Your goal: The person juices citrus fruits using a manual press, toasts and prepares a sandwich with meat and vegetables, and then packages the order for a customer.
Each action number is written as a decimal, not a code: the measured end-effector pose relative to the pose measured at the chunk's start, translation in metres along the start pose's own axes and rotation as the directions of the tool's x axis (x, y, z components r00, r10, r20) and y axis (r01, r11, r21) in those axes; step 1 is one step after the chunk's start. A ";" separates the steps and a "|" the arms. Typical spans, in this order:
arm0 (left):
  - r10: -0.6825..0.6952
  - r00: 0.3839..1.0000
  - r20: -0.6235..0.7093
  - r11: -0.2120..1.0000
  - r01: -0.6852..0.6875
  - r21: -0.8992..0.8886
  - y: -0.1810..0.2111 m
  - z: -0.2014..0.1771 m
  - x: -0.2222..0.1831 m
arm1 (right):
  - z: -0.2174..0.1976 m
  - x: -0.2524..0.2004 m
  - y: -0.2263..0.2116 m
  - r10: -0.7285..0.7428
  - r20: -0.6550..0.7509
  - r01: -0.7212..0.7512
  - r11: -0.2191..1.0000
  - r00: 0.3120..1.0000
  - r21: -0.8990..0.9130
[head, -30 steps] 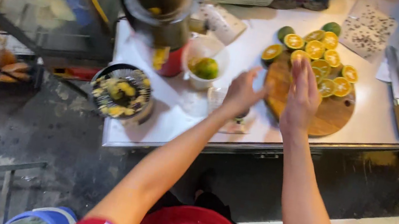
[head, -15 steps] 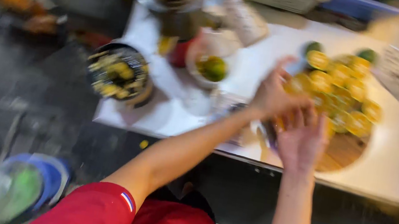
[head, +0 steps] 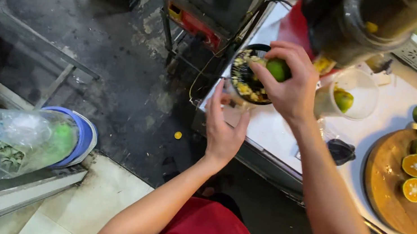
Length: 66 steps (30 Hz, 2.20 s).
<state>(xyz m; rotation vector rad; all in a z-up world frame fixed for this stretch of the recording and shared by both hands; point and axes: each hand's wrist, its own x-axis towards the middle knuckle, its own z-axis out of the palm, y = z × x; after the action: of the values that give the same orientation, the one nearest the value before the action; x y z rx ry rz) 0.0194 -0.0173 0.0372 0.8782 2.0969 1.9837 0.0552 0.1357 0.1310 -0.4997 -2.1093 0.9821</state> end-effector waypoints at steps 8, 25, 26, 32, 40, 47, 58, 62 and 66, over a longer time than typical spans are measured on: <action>-0.185 0.960 0.209 0.966 0.217 -0.143 -0.024 0.000 0.025 | 0.040 0.007 0.013 -0.164 0.250 0.252 0.892 0.954 -0.376; -0.130 0.969 0.210 0.930 0.193 -0.313 -0.037 0.006 0.014 | 0.044 -0.004 0.045 -0.192 0.165 0.248 0.850 0.967 -0.465; -0.137 0.968 0.212 0.927 0.200 -0.316 -0.037 0.005 0.014 | 0.044 -0.004 0.043 -0.185 0.170 0.245 0.848 0.968 -0.469; -0.136 0.957 0.258 0.931 0.212 -0.296 -0.041 0.010 0.010 | 0.045 -0.001 0.043 -0.100 0.172 0.172 0.862 0.980 -0.476; -0.177 0.944 0.279 0.915 0.262 -0.306 -0.037 0.005 0.012 | 0.047 -0.001 0.037 -0.078 0.192 0.155 0.891 0.978 -0.427; -0.148 0.956 0.254 0.917 0.228 -0.328 -0.038 0.006 0.011 | 0.055 0.006 0.022 -0.080 0.255 0.194 0.867 0.964 -0.459; -0.159 0.950 0.271 0.916 0.244 -0.319 -0.037 0.001 0.013 | 0.060 0.010 0.016 -0.100 0.288 0.234 0.846 0.952 -0.479; -0.126 0.958 0.258 0.925 0.208 -0.319 -0.042 0.007 0.009 | 0.057 0.008 0.020 -0.099 0.289 0.233 0.846 0.952 -0.480; -0.152 0.947 0.284 0.913 0.244 -0.328 -0.039 0.002 0.013 | 0.060 0.009 0.015 -0.094 0.300 0.243 0.825 0.949 -0.510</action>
<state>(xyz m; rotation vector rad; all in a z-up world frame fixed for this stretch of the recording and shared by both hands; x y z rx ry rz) -0.0032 -0.0079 0.0042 0.7632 1.5502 1.9405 0.0039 0.1215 0.0979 -0.4572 -2.6319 0.3401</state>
